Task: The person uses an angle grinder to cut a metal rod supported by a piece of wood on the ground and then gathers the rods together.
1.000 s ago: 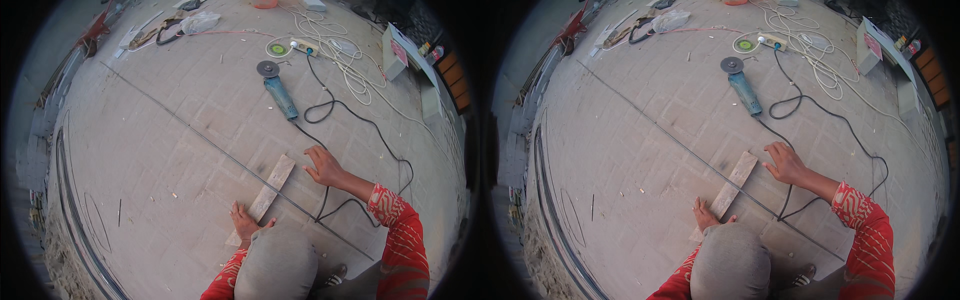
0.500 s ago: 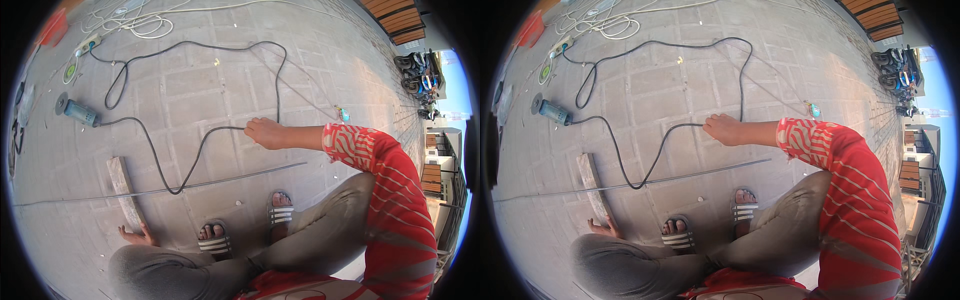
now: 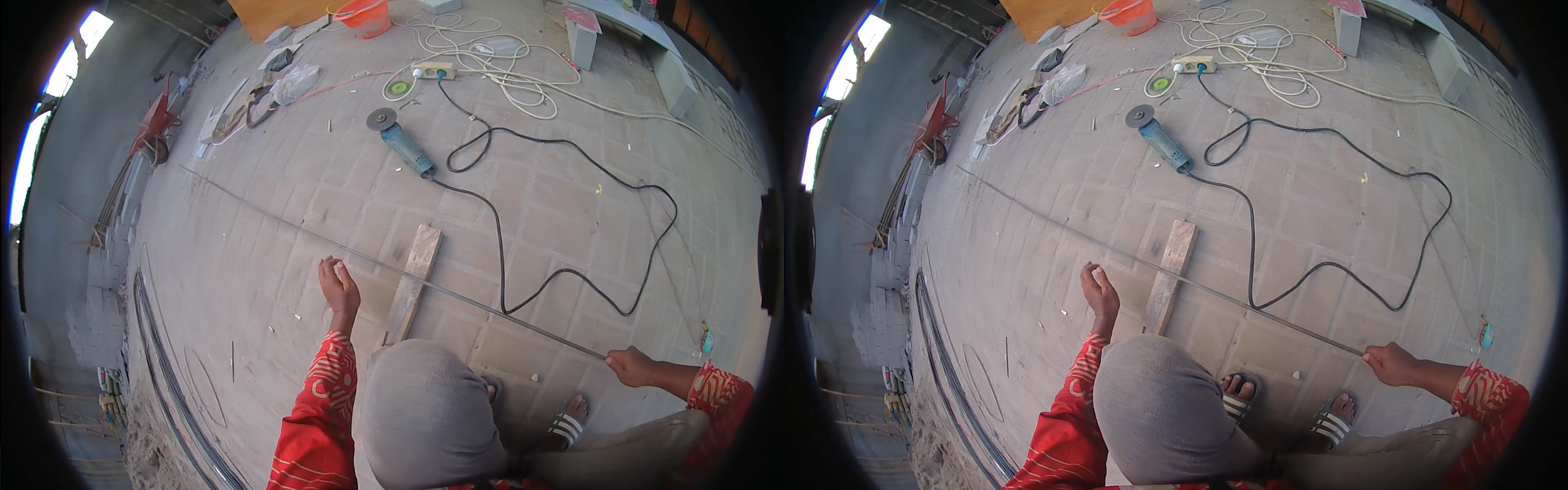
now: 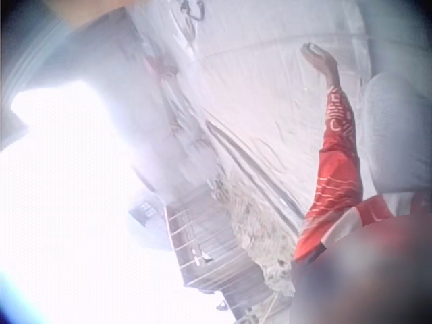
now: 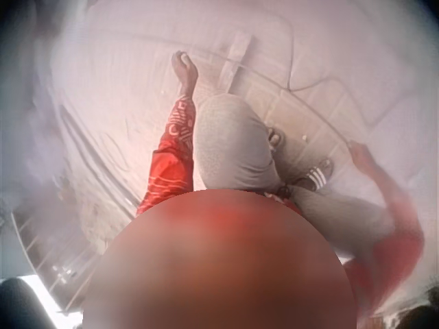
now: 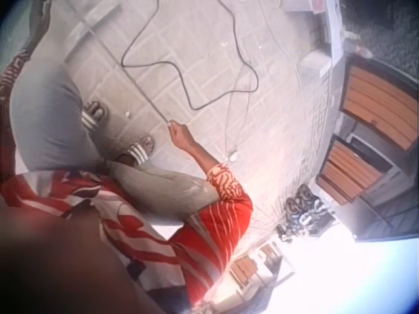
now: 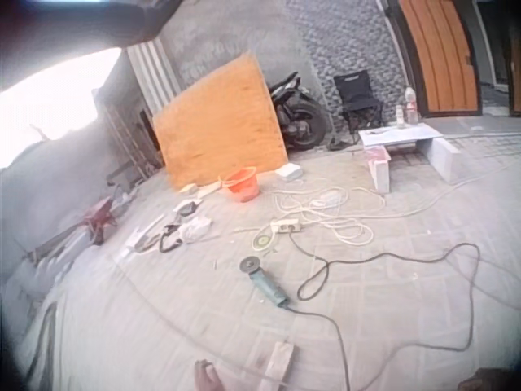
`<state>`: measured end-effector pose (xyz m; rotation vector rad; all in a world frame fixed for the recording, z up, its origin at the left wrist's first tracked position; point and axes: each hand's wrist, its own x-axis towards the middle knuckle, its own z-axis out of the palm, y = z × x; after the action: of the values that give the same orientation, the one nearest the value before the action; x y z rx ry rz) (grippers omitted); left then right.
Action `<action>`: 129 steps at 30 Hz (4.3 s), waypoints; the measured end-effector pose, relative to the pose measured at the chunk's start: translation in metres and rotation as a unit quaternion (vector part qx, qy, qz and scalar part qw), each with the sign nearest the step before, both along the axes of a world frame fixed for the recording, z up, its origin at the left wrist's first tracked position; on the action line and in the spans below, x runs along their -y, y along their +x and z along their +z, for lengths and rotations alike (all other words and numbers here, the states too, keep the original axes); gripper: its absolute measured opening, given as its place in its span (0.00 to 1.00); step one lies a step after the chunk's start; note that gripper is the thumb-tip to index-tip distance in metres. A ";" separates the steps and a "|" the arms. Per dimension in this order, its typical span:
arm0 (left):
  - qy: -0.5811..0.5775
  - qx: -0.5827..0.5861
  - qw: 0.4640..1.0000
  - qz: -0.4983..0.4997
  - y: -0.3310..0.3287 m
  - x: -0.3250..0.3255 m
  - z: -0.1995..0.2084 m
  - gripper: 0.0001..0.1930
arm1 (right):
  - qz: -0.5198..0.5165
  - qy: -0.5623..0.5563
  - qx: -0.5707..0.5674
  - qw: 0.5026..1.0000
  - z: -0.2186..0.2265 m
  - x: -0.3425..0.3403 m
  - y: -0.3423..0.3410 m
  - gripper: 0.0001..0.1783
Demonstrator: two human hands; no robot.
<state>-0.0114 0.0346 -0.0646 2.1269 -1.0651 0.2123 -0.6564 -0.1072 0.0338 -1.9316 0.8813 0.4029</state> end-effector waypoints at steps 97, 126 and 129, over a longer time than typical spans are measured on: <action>0.242 -0.486 0.779 -0.316 -0.105 0.067 0.111 0.22 | -0.080 0.167 -0.042 0.982 -0.040 0.052 0.206 0.18; 0.247 0.131 0.865 -0.416 -0.142 0.139 -0.039 0.23 | -0.170 0.304 -0.155 0.924 -0.102 0.052 0.013 0.25; 0.271 0.154 0.856 -0.413 -0.140 0.144 -0.034 0.23 | -0.111 0.154 -0.057 0.980 -0.106 0.042 0.006 0.25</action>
<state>-0.1515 -0.1099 -0.0982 1.8890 -2.3479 -0.2018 -0.6502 -0.1489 -0.0725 -1.5209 1.0326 0.4896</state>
